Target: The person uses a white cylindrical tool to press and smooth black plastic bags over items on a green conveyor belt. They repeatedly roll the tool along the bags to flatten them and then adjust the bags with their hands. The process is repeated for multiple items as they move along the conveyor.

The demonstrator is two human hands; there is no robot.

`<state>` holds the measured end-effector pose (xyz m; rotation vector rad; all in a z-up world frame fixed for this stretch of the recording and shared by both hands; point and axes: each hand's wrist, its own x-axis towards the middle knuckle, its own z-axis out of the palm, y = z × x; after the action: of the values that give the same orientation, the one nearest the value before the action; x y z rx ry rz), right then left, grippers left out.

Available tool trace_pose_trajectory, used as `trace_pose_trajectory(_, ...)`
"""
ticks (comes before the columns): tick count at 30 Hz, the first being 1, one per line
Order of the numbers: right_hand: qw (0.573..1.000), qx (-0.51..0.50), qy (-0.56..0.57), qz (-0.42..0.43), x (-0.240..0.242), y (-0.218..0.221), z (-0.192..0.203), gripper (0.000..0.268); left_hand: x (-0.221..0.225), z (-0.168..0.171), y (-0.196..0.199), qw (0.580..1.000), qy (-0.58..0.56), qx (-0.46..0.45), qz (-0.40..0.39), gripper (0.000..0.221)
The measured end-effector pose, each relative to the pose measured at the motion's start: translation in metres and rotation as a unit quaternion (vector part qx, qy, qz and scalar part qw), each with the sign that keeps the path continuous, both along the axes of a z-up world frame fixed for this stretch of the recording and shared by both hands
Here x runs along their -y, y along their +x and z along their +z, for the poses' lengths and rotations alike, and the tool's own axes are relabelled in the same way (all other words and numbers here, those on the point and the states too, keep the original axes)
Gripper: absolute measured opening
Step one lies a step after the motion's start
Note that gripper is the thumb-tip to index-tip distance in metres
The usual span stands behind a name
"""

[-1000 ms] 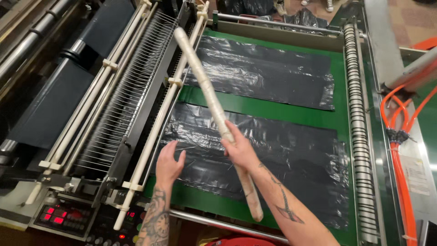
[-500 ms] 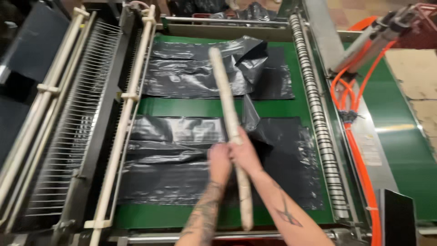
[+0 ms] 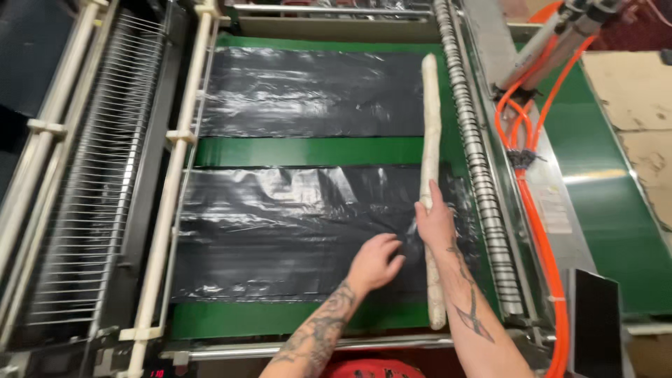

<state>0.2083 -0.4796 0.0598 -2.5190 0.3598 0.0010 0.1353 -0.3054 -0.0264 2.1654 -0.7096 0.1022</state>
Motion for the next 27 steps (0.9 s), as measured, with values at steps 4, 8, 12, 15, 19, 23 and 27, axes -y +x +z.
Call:
trace_pose_trajectory(4,0.992,-0.004,0.123,0.036,-0.073,-0.008,0.037,0.069,-0.099,-0.006,0.004,0.988,0.013,0.018,0.152,0.041)
trace_pose_trajectory(8,0.965,0.027,0.232,0.124,-0.138,-0.014,0.053,0.068,-0.202,0.029,-0.010,0.962,0.019,0.019,0.272,0.039)
trace_pose_trajectory(12,0.942,0.028,0.265,0.203,-0.183,-0.021,0.052,0.066,-0.274,0.048,-0.043,0.924,0.046,0.054,0.376,0.036)
trace_pose_trajectory(15,0.923,0.007,0.273,0.269,-0.206,-0.029,0.058,0.069,-0.310,0.044,-0.064,0.893,0.048,0.074,0.441,0.035)
trace_pose_trajectory(19,0.891,-0.040,0.324,0.315,-0.232,-0.042,0.085,0.067,-0.337,0.032,-0.068,0.873,0.042,0.080,0.480,0.035)
trace_pose_trajectory(23,0.865,-0.096,0.396,0.294,-0.256,-0.049,0.092,0.070,-0.343,0.023,-0.047,0.872,0.058,0.091,0.478,0.032)
trace_pose_trajectory(27,0.868,-0.093,0.425,0.240,-0.256,-0.045,0.072,0.068,-0.313,0.004,0.011,0.891,0.052,0.096,0.441,0.029)
